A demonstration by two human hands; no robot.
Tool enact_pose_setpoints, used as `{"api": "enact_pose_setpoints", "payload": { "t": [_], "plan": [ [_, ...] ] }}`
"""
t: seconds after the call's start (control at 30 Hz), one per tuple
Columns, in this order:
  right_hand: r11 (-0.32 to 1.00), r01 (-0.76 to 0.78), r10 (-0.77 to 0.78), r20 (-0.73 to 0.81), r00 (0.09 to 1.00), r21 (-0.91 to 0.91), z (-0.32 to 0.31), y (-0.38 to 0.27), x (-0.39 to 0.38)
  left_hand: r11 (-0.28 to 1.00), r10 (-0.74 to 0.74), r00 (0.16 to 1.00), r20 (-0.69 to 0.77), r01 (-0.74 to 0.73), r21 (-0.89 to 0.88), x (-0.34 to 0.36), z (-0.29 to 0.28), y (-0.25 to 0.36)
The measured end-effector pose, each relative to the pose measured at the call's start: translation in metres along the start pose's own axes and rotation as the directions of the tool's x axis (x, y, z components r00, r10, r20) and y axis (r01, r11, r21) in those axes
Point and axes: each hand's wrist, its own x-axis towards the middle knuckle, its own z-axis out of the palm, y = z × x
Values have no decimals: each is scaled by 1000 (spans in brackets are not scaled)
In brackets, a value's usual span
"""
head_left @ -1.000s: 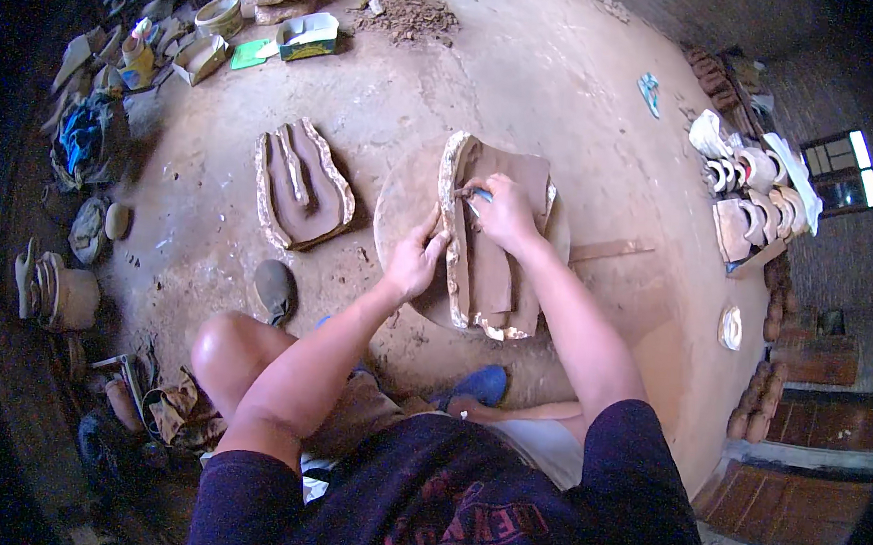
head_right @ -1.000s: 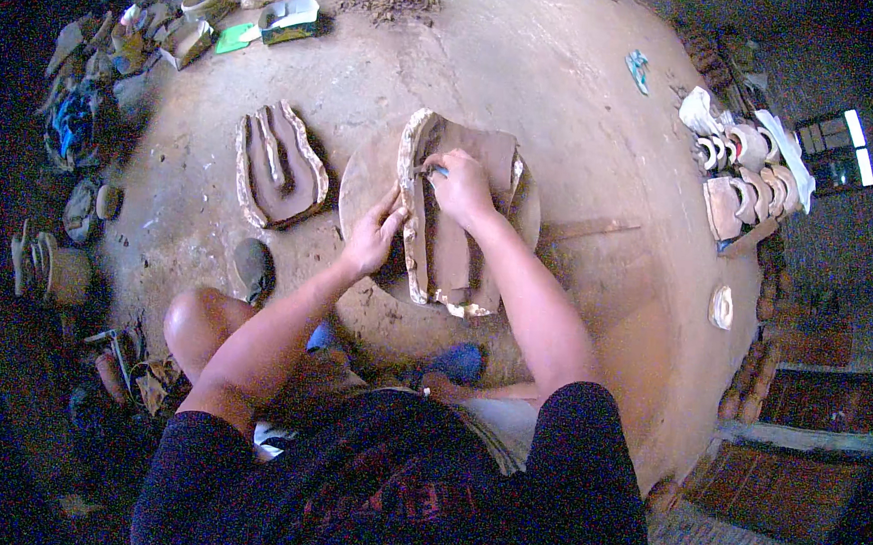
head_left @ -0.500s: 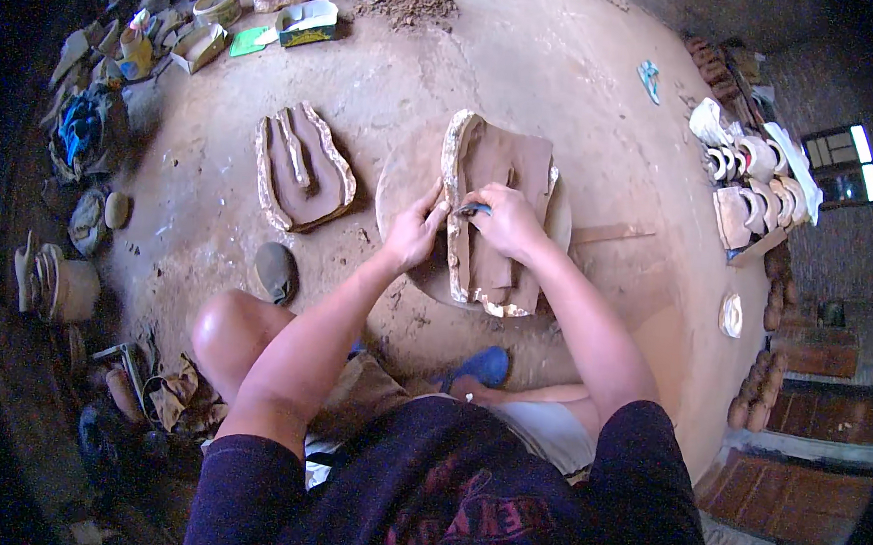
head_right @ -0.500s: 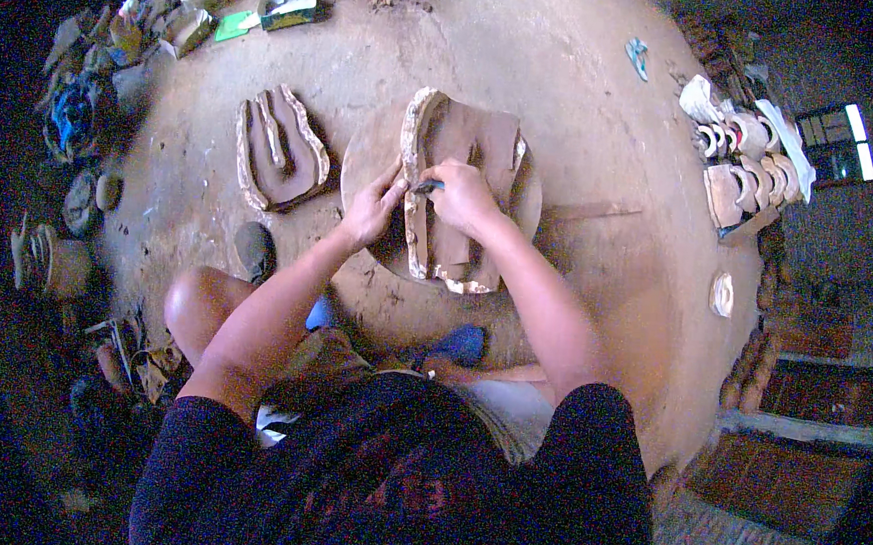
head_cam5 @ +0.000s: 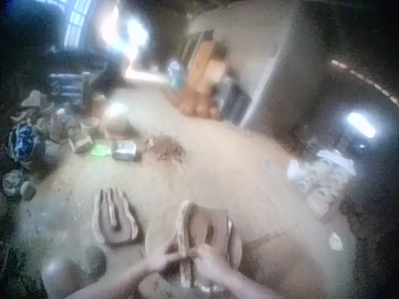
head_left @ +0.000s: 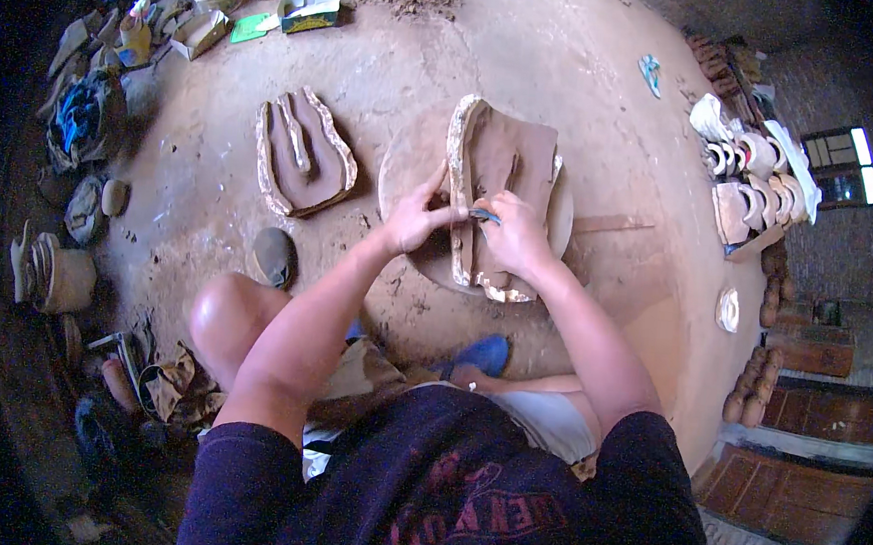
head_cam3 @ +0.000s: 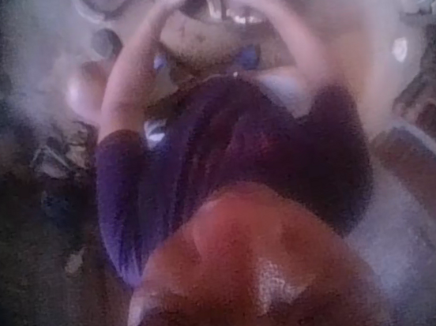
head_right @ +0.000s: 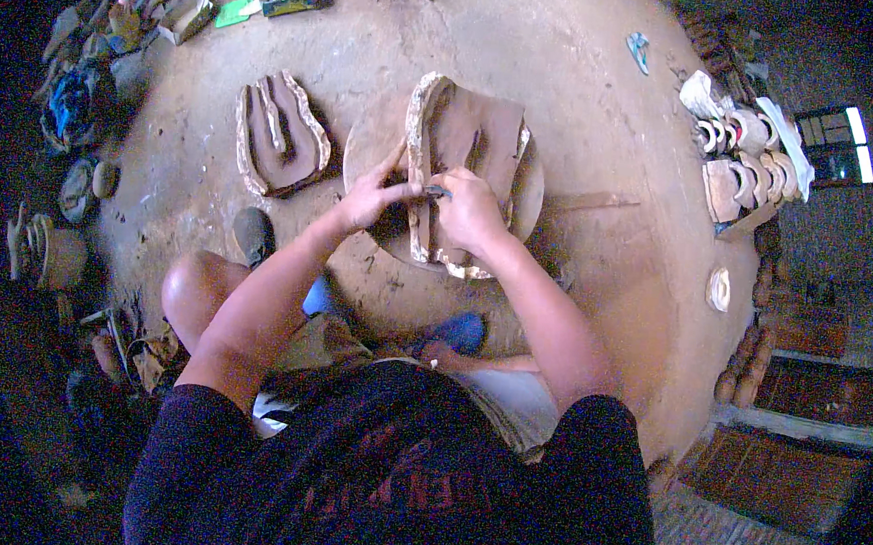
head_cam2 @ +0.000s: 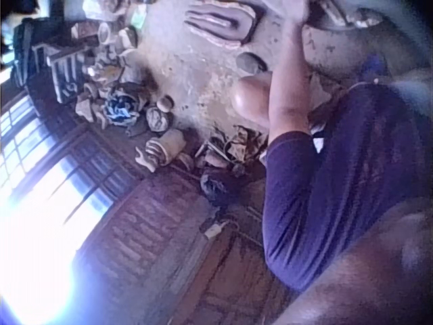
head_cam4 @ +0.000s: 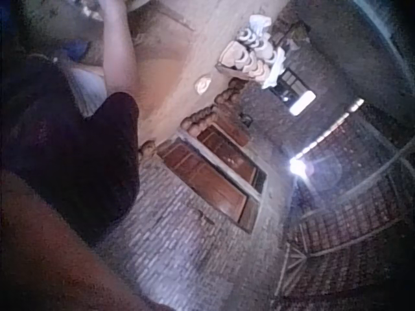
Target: The person lines a mold with clay and presses the clay into the mold by hand.
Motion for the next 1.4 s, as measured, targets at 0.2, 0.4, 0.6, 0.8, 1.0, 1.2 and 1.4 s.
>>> {"api": "enact_pose_setpoints", "payload": {
  "t": [0.2,0.4,0.6,0.8,1.0,1.2,1.4],
  "plan": [
    [993,115,-116,-36,993,-31,3,9,-8,824,235,969,77,-240,513,-17,11,-2],
    [988,151,-151,-16,988,-3,2,11,-19,847,267,962,65,-266,460,-20,18,-4],
    [980,199,-199,-24,980,2,3,16,-25,839,319,943,91,-326,437,-15,18,-6],
    [977,209,-210,-10,978,-35,3,13,-33,879,233,968,92,-250,406,-20,19,3],
    [973,219,-218,21,976,-72,2,10,-39,843,260,962,84,-269,465,-20,19,8],
    [975,185,-181,46,982,-122,5,10,-50,854,219,974,58,-220,471,-21,22,7],
    [978,164,-156,64,986,-133,8,4,-63,842,257,964,71,-259,473,-28,23,8]
  ]
}}
